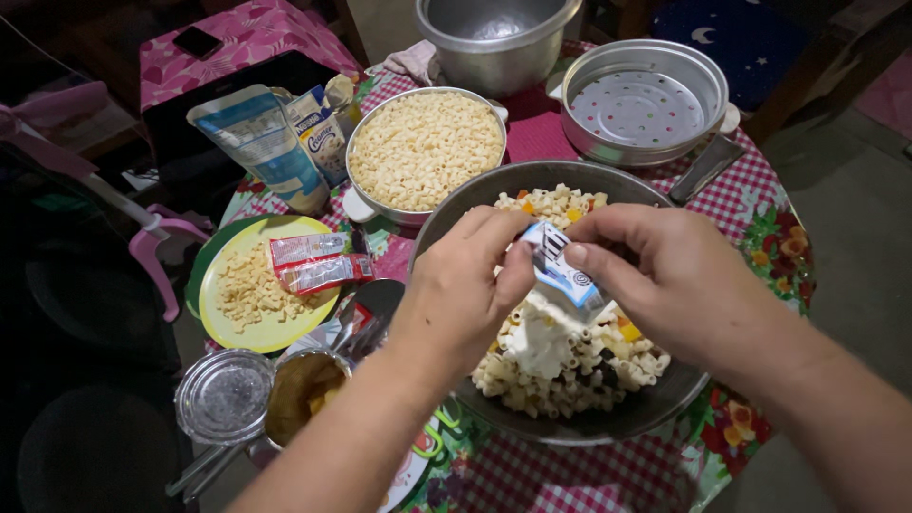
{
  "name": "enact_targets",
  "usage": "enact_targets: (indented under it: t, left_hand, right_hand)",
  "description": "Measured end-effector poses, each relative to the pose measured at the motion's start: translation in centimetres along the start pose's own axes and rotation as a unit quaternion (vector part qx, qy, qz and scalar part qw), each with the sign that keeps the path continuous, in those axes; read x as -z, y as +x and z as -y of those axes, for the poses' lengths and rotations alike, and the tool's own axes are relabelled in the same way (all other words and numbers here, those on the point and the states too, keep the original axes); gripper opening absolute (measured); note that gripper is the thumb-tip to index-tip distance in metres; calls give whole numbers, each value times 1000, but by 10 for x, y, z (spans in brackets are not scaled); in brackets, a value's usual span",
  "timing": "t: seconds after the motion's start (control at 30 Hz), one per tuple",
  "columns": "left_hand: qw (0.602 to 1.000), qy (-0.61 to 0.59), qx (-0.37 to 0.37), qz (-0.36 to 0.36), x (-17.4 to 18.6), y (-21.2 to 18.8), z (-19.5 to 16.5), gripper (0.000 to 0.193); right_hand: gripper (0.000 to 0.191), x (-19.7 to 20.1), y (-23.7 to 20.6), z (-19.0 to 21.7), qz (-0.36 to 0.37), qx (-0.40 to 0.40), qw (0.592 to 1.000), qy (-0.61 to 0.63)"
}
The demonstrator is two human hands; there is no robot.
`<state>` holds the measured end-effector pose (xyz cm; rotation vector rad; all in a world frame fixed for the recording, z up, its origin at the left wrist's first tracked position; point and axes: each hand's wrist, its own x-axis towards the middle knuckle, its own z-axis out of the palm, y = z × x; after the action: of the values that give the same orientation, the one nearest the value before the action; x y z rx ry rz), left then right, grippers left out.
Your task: The person prepares a snack mix in a large pan of puffed corn cereal. They scatter dark raisin-like pieces over the cereal by hand, spoon canned fruit cocktail pieces from a can onto the mix, spread them, then cut open a creamer carton with scissors and squeeze the white creamer over the mixture.
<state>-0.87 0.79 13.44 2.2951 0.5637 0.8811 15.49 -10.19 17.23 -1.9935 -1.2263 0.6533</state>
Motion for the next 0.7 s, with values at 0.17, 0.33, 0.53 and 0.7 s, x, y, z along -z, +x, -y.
enact_targets:
  t: [0.17,0.33,0.53,0.7]
  left_hand:
    - [991,-103,49,-71,-20,-3,0,24]
    - [945,-272,177,24,-17,-1,2,32]
    - [992,-88,-21,86,5,4,6,35]
    - [999,-43,8,20,1,0,2,30]
  right_hand:
    - [25,-4,-1,-2,-6,-7,1000,26]
    - [24,3,1,-9,26,-36,999,8]
    - [23,5,2,-10,51,-20,998,0]
    - [23,2,-1,-3,29,11,999,-24]
